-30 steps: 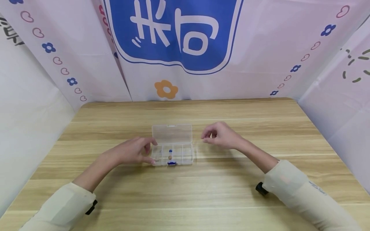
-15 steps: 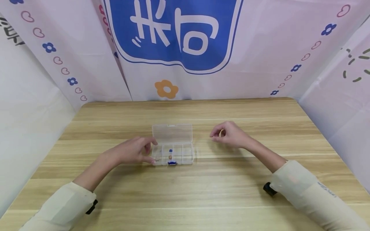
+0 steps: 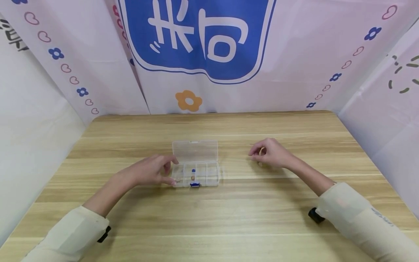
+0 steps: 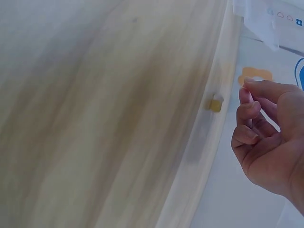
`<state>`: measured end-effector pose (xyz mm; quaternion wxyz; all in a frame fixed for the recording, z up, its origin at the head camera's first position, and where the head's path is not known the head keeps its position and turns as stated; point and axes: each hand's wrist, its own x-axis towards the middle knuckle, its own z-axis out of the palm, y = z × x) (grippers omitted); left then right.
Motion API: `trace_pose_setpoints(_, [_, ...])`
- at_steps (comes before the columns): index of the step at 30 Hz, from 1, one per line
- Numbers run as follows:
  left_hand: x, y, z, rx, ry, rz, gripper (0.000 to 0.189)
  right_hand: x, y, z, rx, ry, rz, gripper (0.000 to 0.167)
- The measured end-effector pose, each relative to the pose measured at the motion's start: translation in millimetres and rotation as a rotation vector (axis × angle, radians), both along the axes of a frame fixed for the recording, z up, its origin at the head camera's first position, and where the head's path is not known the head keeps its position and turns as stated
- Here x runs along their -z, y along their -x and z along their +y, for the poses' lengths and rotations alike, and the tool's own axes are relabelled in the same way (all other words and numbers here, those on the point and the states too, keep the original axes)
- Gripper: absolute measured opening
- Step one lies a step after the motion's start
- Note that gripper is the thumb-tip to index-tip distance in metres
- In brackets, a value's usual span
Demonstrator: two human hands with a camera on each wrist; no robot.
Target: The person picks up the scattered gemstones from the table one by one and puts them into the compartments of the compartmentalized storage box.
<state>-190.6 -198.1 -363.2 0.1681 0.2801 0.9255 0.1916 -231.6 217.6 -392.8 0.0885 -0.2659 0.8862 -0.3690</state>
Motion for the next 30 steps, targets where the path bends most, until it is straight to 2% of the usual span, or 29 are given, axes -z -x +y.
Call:
trace_pose_setpoints(13, [0.8,1.0,0.2,0.000,-0.001,0.000,0.060,5.4,-1.2,22.8,-0.001,-0.008,-0.006,0.004])
trace_pose_setpoints(30, [1.7,0.9,-0.8,0.013,-0.003,0.004,0.059,8.7,-6.8,29.0,-0.016,-0.015,0.010,0.004])
